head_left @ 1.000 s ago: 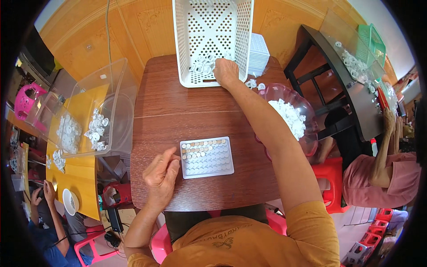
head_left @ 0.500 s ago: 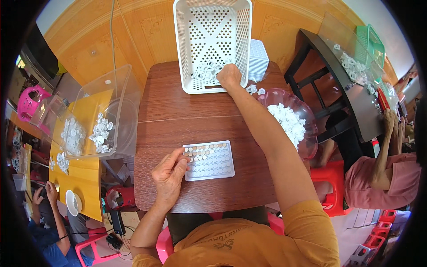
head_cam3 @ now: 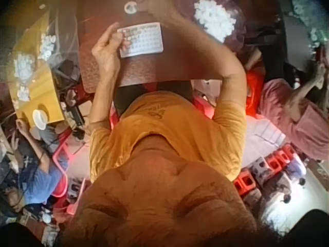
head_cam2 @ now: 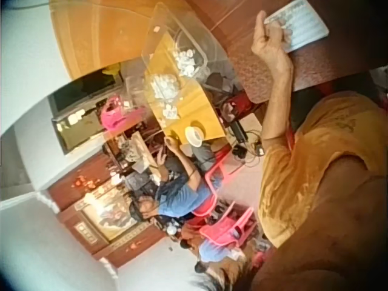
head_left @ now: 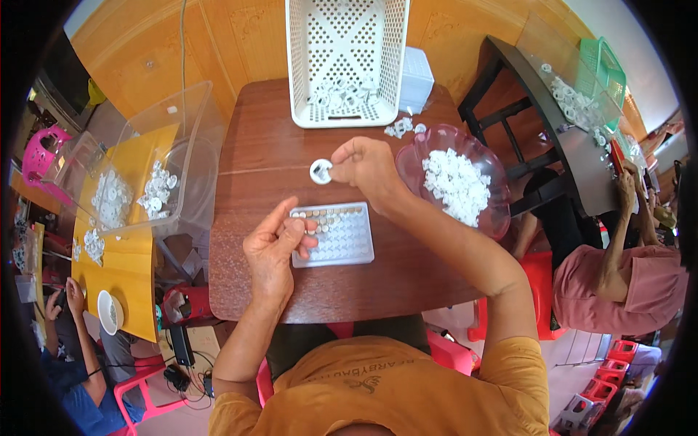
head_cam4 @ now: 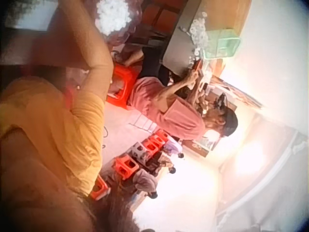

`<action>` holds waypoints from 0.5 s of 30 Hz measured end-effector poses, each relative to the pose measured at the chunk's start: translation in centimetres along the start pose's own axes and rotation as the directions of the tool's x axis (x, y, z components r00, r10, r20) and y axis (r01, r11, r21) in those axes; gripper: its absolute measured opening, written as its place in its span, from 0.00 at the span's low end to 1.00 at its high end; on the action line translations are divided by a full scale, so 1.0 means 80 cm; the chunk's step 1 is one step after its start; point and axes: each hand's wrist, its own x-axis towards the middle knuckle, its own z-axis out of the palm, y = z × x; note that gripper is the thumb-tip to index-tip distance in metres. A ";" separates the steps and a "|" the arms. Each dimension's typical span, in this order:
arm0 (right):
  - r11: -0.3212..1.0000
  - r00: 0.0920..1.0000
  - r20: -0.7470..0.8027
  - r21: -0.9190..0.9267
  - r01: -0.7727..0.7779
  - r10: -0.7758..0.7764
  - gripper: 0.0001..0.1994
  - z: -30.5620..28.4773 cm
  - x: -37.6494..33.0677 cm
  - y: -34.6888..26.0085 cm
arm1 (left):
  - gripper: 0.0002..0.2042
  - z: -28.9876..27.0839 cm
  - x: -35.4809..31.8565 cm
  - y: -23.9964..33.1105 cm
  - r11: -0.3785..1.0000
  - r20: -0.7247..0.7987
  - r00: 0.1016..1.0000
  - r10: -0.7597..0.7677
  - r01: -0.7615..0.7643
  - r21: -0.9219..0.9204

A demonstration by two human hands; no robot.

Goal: The person assembles circular casings by hand, inserting internal parts and white filler material into them.

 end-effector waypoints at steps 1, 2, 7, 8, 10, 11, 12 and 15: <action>0.999 0.999 0.035 0.042 0.033 -0.034 0.09 0.002 -0.019 0.003 | 0.18 0.002 -0.001 -0.001 0.999 -0.006 1.000 -0.018 0.017 -0.037; 0.999 0.999 0.037 0.047 0.016 -0.017 0.09 0.004 -0.038 0.001 | 0.18 0.005 -0.004 0.001 0.997 -0.014 0.999 -0.050 0.049 -0.057; 0.967 0.989 0.144 0.245 -0.070 0.035 0.08 0.011 -0.097 -0.001 | 0.17 0.006 -0.026 -0.002 0.964 0.054 0.984 -0.169 0.177 -0.201; 0.949 0.992 0.123 0.313 -0.042 0.004 0.05 0.014 -0.105 0.000 | 0.17 0.004 -0.031 -0.006 0.940 0.098 0.973 -0.208 0.227 -0.256; 0.955 0.989 0.147 0.295 -0.032 -0.012 0.04 0.014 -0.116 0.004 | 0.17 0.000 -0.040 -0.014 0.888 0.151 0.950 -0.272 0.308 -0.341; 0.962 0.985 0.170 0.273 -0.008 -0.040 0.04 0.013 -0.121 0.005 | 0.17 -0.002 -0.043 -0.018 0.886 0.148 0.947 -0.284 0.318 -0.338; 0.961 0.985 0.169 0.276 -0.019 -0.029 0.04 0.010 -0.125 0.003 | 0.17 -0.003 -0.045 -0.021 0.867 0.186 0.938 -0.294 0.343 -0.361; 0.964 0.961 0.274 0.241 -0.110 0.041 0.06 0.003 -0.135 -0.008 | 0.17 -0.006 -0.055 -0.027 0.816 0.255 0.908 -0.332 0.412 -0.405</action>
